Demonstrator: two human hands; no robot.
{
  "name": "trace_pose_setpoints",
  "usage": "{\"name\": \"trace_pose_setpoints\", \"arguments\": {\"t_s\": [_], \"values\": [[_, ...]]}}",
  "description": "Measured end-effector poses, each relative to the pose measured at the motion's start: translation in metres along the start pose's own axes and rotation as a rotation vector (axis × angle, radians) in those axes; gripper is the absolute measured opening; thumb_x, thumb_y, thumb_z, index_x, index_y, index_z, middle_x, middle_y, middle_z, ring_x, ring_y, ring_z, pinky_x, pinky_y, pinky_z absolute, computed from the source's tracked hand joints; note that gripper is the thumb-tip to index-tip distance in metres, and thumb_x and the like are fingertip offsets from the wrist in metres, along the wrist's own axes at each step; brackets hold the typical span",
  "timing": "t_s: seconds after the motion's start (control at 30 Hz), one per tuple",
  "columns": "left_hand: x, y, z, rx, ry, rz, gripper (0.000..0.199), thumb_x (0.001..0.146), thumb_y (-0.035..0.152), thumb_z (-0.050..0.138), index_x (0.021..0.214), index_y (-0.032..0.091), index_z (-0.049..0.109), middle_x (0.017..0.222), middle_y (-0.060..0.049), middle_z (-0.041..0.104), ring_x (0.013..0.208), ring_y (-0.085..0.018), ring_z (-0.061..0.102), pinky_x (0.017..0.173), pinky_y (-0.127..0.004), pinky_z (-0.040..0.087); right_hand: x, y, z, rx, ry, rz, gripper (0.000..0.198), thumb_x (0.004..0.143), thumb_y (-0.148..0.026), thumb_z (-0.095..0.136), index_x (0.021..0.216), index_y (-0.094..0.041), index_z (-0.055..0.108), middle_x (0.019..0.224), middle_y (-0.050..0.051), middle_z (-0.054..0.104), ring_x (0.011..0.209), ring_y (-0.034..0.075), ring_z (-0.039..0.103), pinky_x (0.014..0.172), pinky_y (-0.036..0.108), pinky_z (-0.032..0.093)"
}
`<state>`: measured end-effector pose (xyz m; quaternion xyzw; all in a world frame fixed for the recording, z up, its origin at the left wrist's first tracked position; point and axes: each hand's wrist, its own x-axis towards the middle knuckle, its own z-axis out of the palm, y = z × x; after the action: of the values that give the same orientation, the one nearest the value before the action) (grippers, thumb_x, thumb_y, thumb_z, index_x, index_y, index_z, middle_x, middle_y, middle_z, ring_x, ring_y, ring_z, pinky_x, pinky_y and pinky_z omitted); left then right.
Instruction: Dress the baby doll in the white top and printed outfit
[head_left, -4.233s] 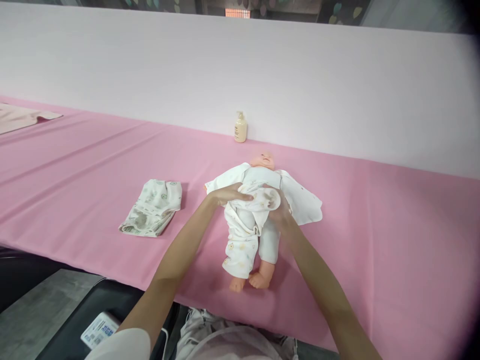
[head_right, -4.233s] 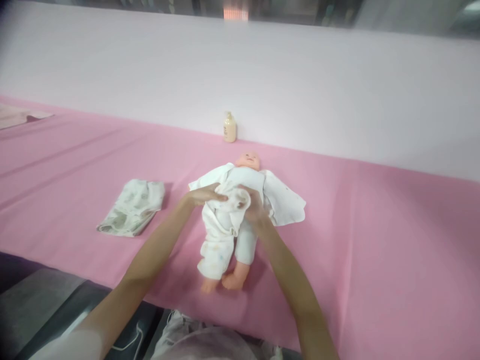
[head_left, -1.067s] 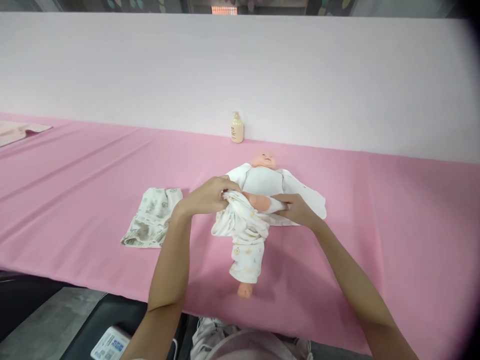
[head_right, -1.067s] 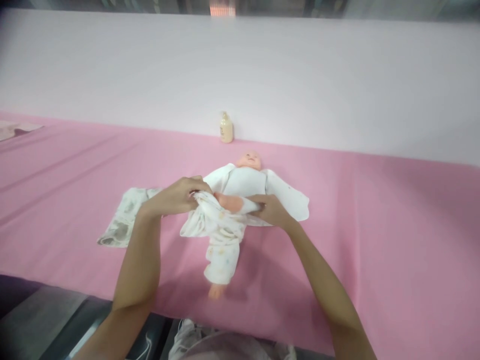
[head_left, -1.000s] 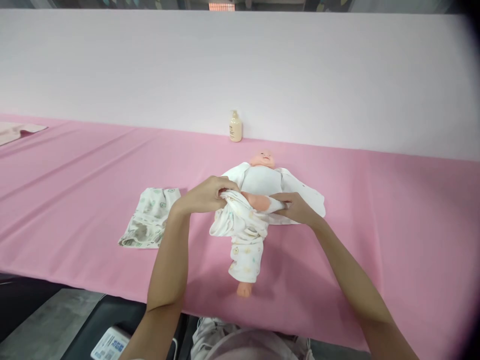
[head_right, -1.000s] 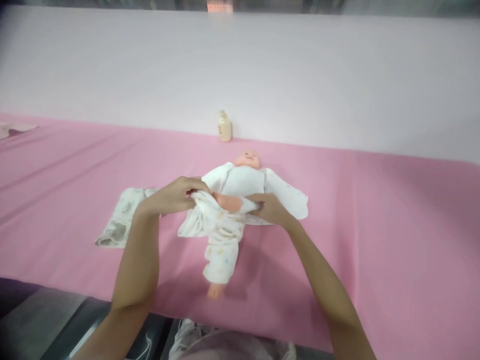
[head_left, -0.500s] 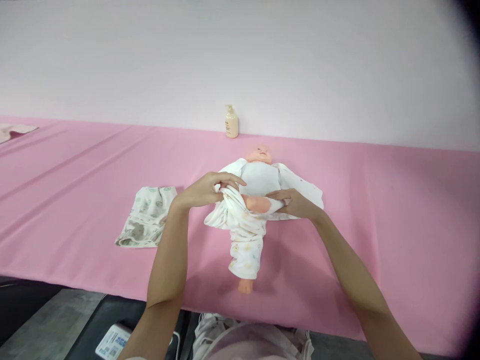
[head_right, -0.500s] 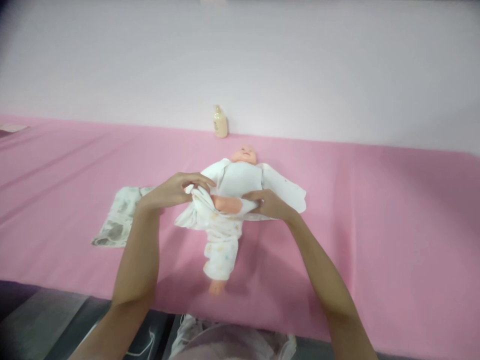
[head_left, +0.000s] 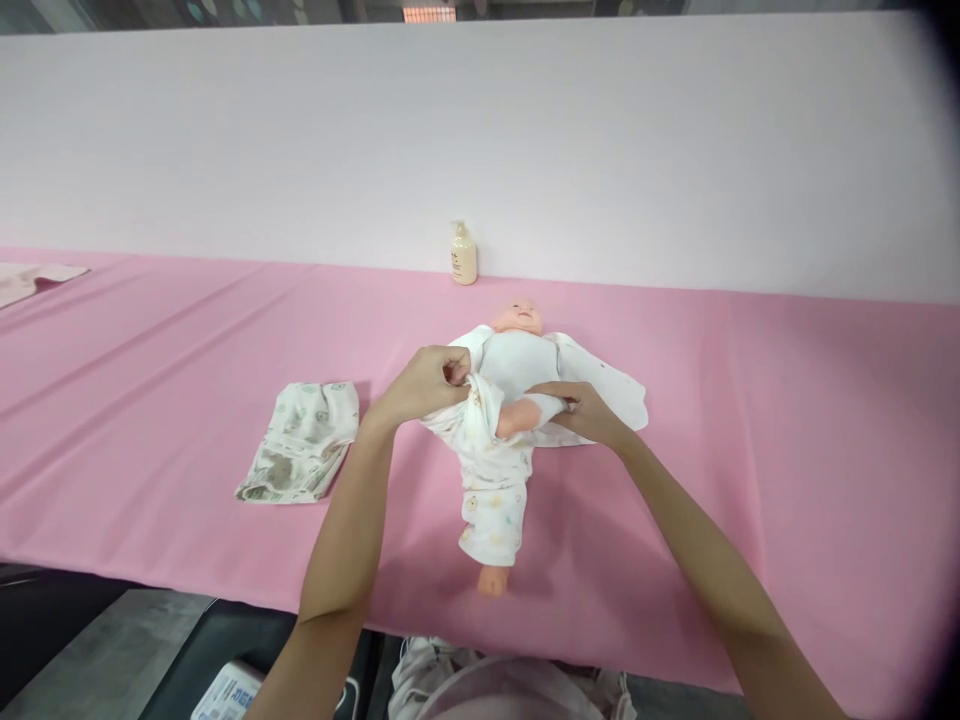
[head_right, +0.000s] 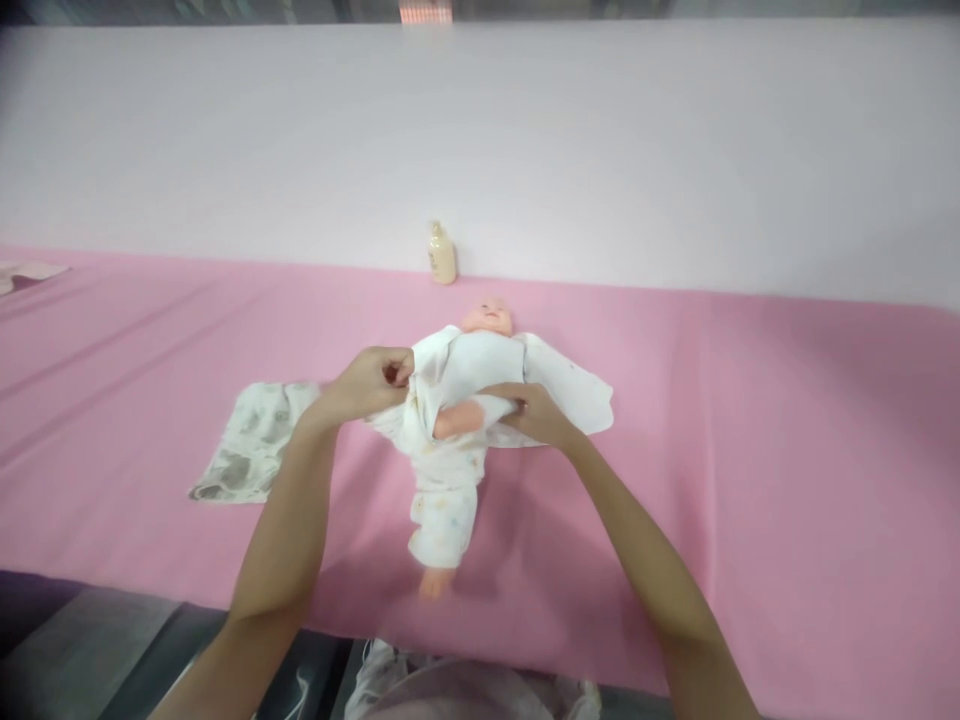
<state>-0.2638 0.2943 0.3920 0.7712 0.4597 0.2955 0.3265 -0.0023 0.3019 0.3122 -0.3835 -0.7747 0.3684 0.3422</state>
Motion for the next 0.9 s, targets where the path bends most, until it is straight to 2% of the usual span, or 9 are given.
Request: {"name": "trace_pose_setpoints", "arguments": {"t_s": [0.13, 0.27, 0.33, 0.4, 0.5, 0.63, 0.77, 0.83, 0.9], "values": [[-0.002, 0.002, -0.004, -0.097, -0.164, -0.073, 0.005, 0.065, 0.017, 0.055, 0.070, 0.015, 0.054, 0.067, 0.002, 0.054, 0.055, -0.006, 0.044, 0.046, -0.017, 0.031, 0.000, 0.003, 0.003, 0.014, 0.078, -0.010, 0.046, 0.068, -0.008, 0.049, 0.106, -0.024, 0.068, 0.112, 0.001, 0.067, 0.108, 0.023, 0.060, 0.089, 0.036, 0.051], [-0.001, -0.001, -0.009, -0.136, -0.262, -0.097, 0.012, 0.069, 0.020, 0.056, 0.073, 0.012, 0.064, 0.061, 0.001, 0.057, 0.051, -0.006, 0.044, 0.045, -0.016, 0.032, 0.001, 0.004, 0.006, -0.005, 0.112, -0.037, 0.048, 0.068, -0.009, 0.047, 0.109, -0.023, 0.066, 0.115, 0.002, 0.065, 0.108, 0.023, 0.059, 0.086, 0.035, 0.052], [-0.001, -0.001, -0.010, -0.123, -0.273, -0.093, 0.015, 0.072, 0.022, 0.055, 0.070, 0.012, 0.066, 0.057, 0.002, 0.056, 0.050, -0.006, 0.044, 0.045, -0.017, 0.032, 0.001, 0.005, 0.007, -0.046, 0.147, -0.063, 0.048, 0.069, -0.010, 0.045, 0.111, -0.023, 0.063, 0.115, 0.002, 0.065, 0.104, 0.023, 0.061, 0.082, 0.034, 0.052], [-0.003, 0.000, -0.011, -0.127, -0.260, -0.069, 0.018, 0.075, 0.023, 0.054, 0.072, 0.013, 0.069, 0.063, 0.001, 0.061, 0.056, -0.008, 0.049, 0.049, -0.017, 0.038, 0.001, 0.006, 0.010, -0.120, 0.190, -0.085, 0.047, 0.071, -0.011, 0.044, 0.114, -0.022, 0.059, 0.109, 0.003, 0.066, 0.091, 0.021, 0.063, 0.077, 0.034, 0.052], [-0.007, 0.005, -0.013, -0.153, -0.239, -0.026, 0.022, 0.075, 0.019, 0.054, 0.088, 0.017, 0.072, 0.084, -0.001, 0.069, 0.070, -0.012, 0.059, 0.060, -0.019, 0.047, 0.001, 0.008, 0.014, -0.221, 0.228, -0.103, 0.051, 0.073, -0.011, 0.042, 0.122, -0.019, 0.052, 0.101, 0.004, 0.066, 0.069, 0.017, 0.060, 0.067, 0.031, 0.050], [-0.015, 0.012, -0.012, -0.087, -0.233, -0.029, 0.042, 0.070, 0.012, 0.051, 0.107, 0.022, 0.069, 0.105, -0.001, 0.069, 0.066, -0.010, 0.058, 0.058, -0.019, 0.048, 0.001, 0.011, 0.018, -0.251, 0.285, -0.103, 0.056, 0.073, -0.010, 0.040, 0.128, -0.020, 0.045, 0.105, 0.005, 0.064, 0.064, 0.015, 0.058, 0.063, 0.030, 0.048], [-0.019, 0.021, -0.002, 0.042, -0.127, 0.000, 0.049, 0.067, 0.009, 0.047, 0.110, 0.023, 0.067, 0.110, 0.000, 0.067, 0.062, -0.008, 0.057, 0.056, -0.018, 0.048, 0.000, 0.011, 0.024, -0.312, 0.332, -0.085, 0.058, 0.075, -0.012, 0.041, 0.133, -0.021, 0.039, 0.109, 0.007, 0.063, 0.077, 0.021, 0.062, 0.065, 0.033, 0.051], [-0.020, 0.026, 0.002, 0.101, -0.116, 0.041, 0.048, 0.067, 0.009, 0.047, 0.108, 0.024, 0.068, 0.109, 0.000, 0.067, 0.064, -0.009, 0.057, 0.058, -0.018, 0.049, -0.002, 0.008, 0.029, -0.401, 0.369, -0.175, 0.059, 0.076, -0.015, 0.045, 0.134, -0.019, 0.036, 0.122, 0.011, 0.057, 0.098, 0.026, 0.060, 0.075, 0.037, 0.052], [-0.022, 0.029, 0.003, 0.148, -0.124, 0.081, 0.047, 0.068, 0.008, 0.046, 0.107, 0.024, 0.068, 0.105, 0.001, 0.068, 0.066, -0.009, 0.058, 0.061, -0.018, 0.049, -0.005, 0.004, 0.035, -0.506, 0.399, -0.346, 0.058, 0.076, -0.020, 0.050, 0.132, -0.017, 0.036, 0.129, 0.014, 0.052, 0.114, 0.031, 0.052, 0.088, 0.042, 0.049]]}}
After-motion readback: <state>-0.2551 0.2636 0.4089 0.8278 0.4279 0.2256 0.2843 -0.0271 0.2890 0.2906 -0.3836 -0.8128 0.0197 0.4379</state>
